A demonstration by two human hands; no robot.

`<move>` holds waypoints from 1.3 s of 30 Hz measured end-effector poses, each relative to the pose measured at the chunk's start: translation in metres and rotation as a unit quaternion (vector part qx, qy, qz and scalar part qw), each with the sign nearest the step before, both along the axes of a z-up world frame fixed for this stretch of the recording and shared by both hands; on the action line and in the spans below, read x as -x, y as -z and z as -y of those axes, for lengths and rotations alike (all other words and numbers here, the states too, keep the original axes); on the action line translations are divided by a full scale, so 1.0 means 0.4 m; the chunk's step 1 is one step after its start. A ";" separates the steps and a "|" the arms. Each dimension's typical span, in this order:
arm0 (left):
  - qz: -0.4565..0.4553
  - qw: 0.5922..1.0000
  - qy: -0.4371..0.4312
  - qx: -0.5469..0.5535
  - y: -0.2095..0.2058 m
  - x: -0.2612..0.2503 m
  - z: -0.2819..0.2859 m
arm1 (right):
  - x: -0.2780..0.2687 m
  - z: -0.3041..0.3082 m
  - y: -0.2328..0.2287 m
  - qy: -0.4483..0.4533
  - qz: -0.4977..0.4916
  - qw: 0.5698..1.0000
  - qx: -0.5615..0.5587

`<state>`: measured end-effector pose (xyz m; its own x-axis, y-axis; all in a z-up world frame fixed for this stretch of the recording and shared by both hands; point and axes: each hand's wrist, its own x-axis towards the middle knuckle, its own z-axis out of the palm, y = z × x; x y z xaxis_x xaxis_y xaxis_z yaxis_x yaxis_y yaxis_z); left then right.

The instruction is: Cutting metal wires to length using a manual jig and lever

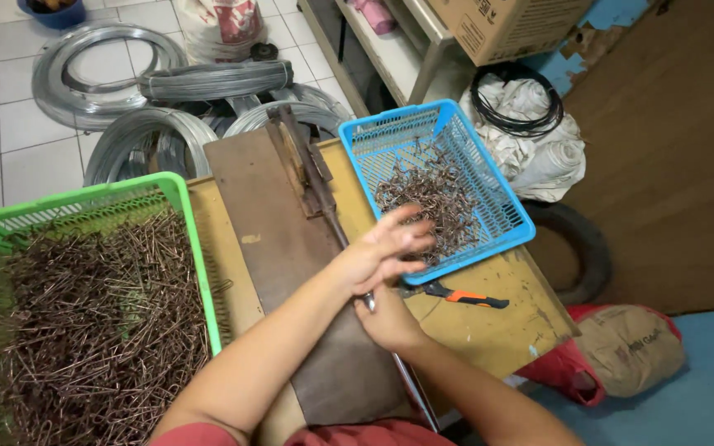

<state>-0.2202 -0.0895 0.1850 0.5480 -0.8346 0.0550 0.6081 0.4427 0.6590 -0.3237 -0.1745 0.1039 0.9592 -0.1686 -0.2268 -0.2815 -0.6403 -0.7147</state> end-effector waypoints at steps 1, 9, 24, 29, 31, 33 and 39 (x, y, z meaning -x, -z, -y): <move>0.000 1.000 0.001 -0.001 0.058 -0.024 0.010 | 0.003 -0.006 -0.025 0.001 0.000 1.000 -0.001; 0.085 0.982 -0.057 -0.157 0.210 -0.065 0.017 | 0.014 -0.022 -0.095 -0.006 -0.059 0.998 -0.015; 0.564 0.722 -0.212 -0.342 0.013 -0.032 -0.284 | 0.021 -0.017 -0.107 0.002 -0.024 0.998 -0.050; 0.490 0.506 -0.440 -0.556 0.055 -0.070 -0.649 | 0.004 0.002 -0.069 -0.005 -0.048 0.998 -0.034; 0.465 0.395 -0.467 -0.640 0.090 -0.071 -0.770 | -0.001 0.002 -0.061 -0.003 -0.043 0.999 -0.032; 0.225 0.451 -0.304 -0.808 0.179 -0.082 -0.866 | 0.001 0.004 -0.059 0.003 -0.051 0.998 -0.031; 0.250 0.437 -0.109 -0.857 0.338 -0.137 -0.873 | 0.005 0.008 -0.057 0.011 -0.034 0.999 -0.041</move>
<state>-0.1654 0.2598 0.0496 0.9018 0.1853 -0.3904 0.2653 -0.9505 0.1618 -0.3256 -0.1775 0.1268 0.9377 -0.1675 -0.3044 -0.3437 -0.5743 -0.7430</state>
